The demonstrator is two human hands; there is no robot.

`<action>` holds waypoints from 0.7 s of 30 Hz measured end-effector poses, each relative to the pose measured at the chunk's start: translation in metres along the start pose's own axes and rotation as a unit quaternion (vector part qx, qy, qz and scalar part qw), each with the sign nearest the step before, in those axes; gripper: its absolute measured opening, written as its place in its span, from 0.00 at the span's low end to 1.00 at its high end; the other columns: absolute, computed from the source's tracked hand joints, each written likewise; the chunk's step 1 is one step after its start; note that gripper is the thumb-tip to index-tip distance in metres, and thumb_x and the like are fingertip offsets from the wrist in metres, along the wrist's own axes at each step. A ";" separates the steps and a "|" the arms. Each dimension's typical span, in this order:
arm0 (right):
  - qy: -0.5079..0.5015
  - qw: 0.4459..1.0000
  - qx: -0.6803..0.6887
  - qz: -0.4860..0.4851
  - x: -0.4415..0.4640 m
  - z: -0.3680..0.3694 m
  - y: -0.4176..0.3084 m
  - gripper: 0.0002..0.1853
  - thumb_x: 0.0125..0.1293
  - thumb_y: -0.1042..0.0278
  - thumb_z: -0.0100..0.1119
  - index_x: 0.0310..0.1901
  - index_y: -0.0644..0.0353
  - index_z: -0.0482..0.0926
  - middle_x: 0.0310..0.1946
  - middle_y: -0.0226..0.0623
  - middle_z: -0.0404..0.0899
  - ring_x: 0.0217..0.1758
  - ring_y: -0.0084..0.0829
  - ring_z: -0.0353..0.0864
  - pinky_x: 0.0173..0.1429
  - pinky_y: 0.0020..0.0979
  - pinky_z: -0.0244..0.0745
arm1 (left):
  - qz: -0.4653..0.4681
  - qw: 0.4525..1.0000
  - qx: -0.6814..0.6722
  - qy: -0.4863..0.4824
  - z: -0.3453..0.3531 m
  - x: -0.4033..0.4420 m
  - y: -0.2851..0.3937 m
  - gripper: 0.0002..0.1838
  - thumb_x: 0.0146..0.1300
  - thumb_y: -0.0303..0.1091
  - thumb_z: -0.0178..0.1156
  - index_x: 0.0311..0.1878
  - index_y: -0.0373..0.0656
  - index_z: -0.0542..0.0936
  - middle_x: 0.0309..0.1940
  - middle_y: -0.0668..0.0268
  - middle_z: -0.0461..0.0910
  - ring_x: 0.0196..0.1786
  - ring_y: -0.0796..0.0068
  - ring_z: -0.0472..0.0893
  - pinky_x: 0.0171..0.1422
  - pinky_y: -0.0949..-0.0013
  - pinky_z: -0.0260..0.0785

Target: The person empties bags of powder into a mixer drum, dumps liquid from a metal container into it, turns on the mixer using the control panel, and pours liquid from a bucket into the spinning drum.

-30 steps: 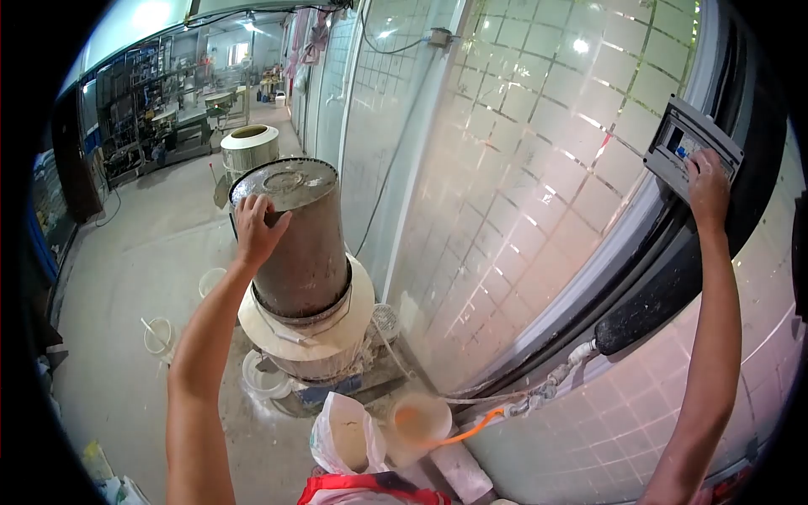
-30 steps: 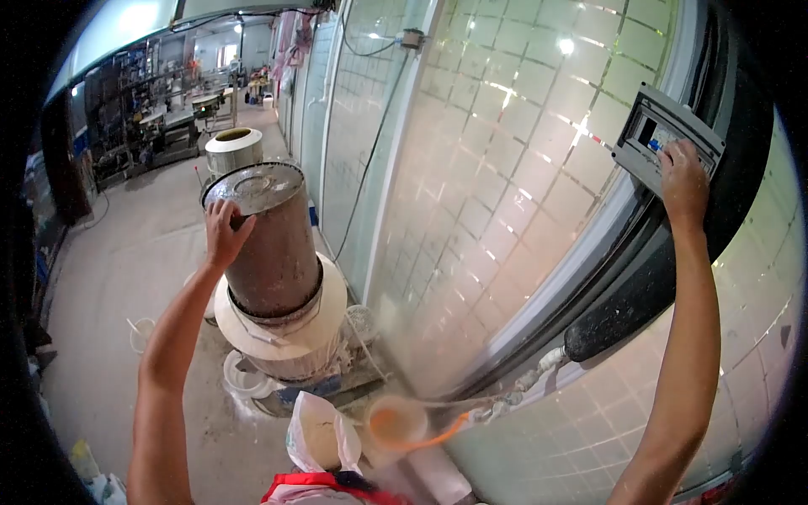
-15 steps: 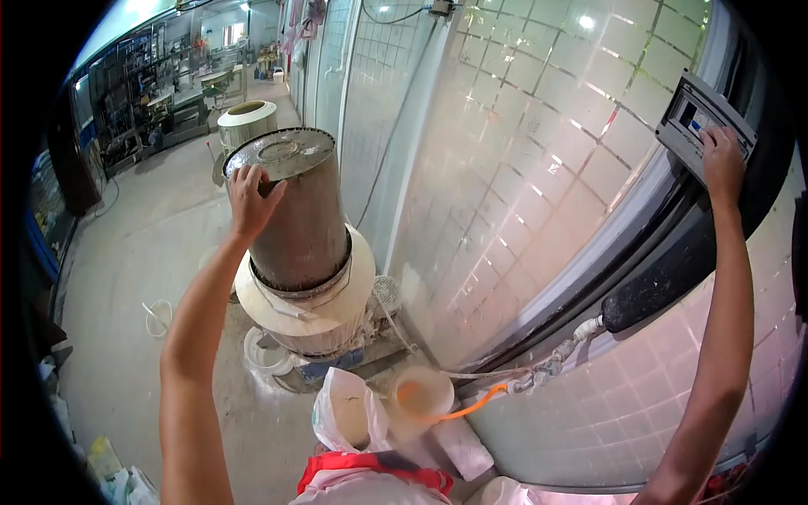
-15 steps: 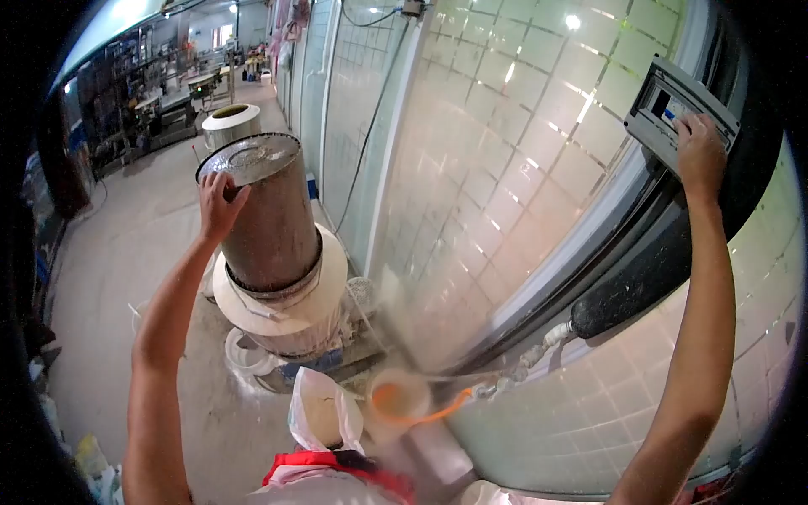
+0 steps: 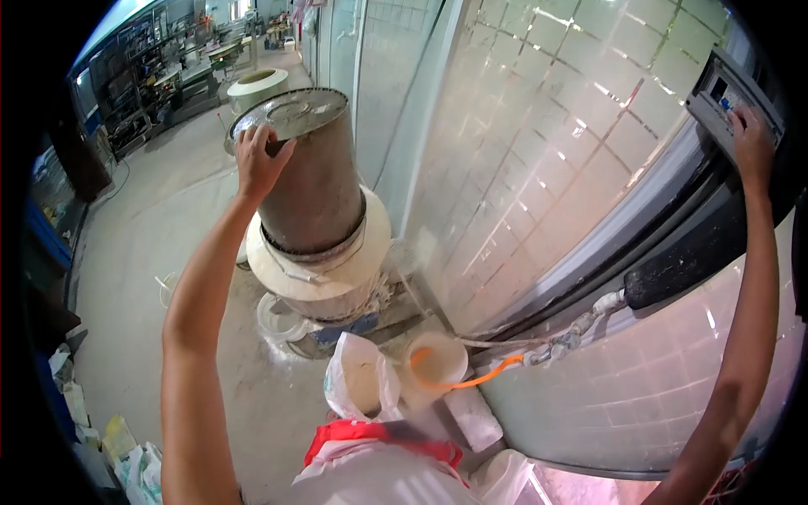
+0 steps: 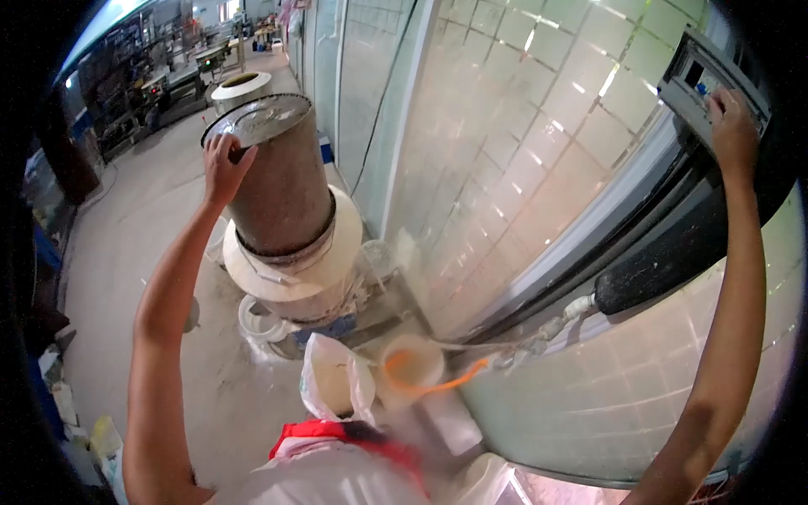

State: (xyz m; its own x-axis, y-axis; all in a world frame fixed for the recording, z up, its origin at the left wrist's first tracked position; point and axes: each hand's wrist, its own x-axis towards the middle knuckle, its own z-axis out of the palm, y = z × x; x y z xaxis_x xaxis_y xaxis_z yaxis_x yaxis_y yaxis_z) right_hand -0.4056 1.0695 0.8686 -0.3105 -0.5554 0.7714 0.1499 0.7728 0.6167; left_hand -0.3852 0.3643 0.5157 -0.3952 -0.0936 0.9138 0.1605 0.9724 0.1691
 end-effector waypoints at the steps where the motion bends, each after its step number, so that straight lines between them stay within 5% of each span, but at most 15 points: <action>1: -0.004 1.000 -0.002 -0.009 0.001 0.002 0.004 0.12 0.69 0.62 0.46 0.42 0.60 0.76 0.40 0.40 0.77 0.42 0.41 0.78 0.46 0.34 0.73 | 0.000 1.000 -0.001 -0.005 0.001 -0.001 -0.001 0.16 0.48 0.42 0.66 0.28 0.42 0.70 0.27 0.62 0.70 0.37 0.58 0.68 0.44 0.59 0.60; 11: -0.018 0.990 -0.084 -0.108 0.004 0.031 0.032 0.10 0.63 0.66 0.51 0.40 0.61 0.78 0.40 0.40 0.79 0.43 0.37 0.78 0.48 0.34 0.70 | 0.008 1.000 0.007 -0.007 0.007 -0.002 -0.010 0.18 0.48 0.47 0.65 0.27 0.44 0.71 0.27 0.63 0.70 0.36 0.58 0.67 0.44 0.59 0.59; 14: 0.017 1.000 0.023 -0.010 0.016 -0.056 -0.055 0.11 0.48 0.64 0.63 0.26 0.65 0.81 0.25 0.50 0.78 0.30 0.49 0.77 0.37 0.46 0.70 | 0.013 1.000 0.005 -0.006 0.007 -0.002 -0.010 0.18 0.48 0.47 0.65 0.27 0.44 0.71 0.27 0.63 0.70 0.36 0.58 0.67 0.44 0.60 0.59; 21: 0.020 0.999 0.032 0.004 0.016 -0.053 -0.055 0.10 0.48 0.64 0.62 0.27 0.63 0.81 0.25 0.50 0.78 0.31 0.49 0.77 0.38 0.46 0.70 | 0.015 1.000 0.002 -0.008 0.005 -0.002 -0.008 0.18 0.49 0.47 0.65 0.27 0.44 0.71 0.27 0.63 0.70 0.36 0.58 0.67 0.44 0.60 0.58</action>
State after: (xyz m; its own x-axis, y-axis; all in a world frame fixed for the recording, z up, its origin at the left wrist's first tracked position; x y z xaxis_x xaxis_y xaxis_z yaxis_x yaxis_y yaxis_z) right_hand -0.3694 1.0016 0.8556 -0.2718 -0.5599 0.7827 0.0920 0.7944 0.6003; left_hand -0.3902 0.3577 0.5104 -0.4040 -0.0602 0.9128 0.1701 0.9755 0.1397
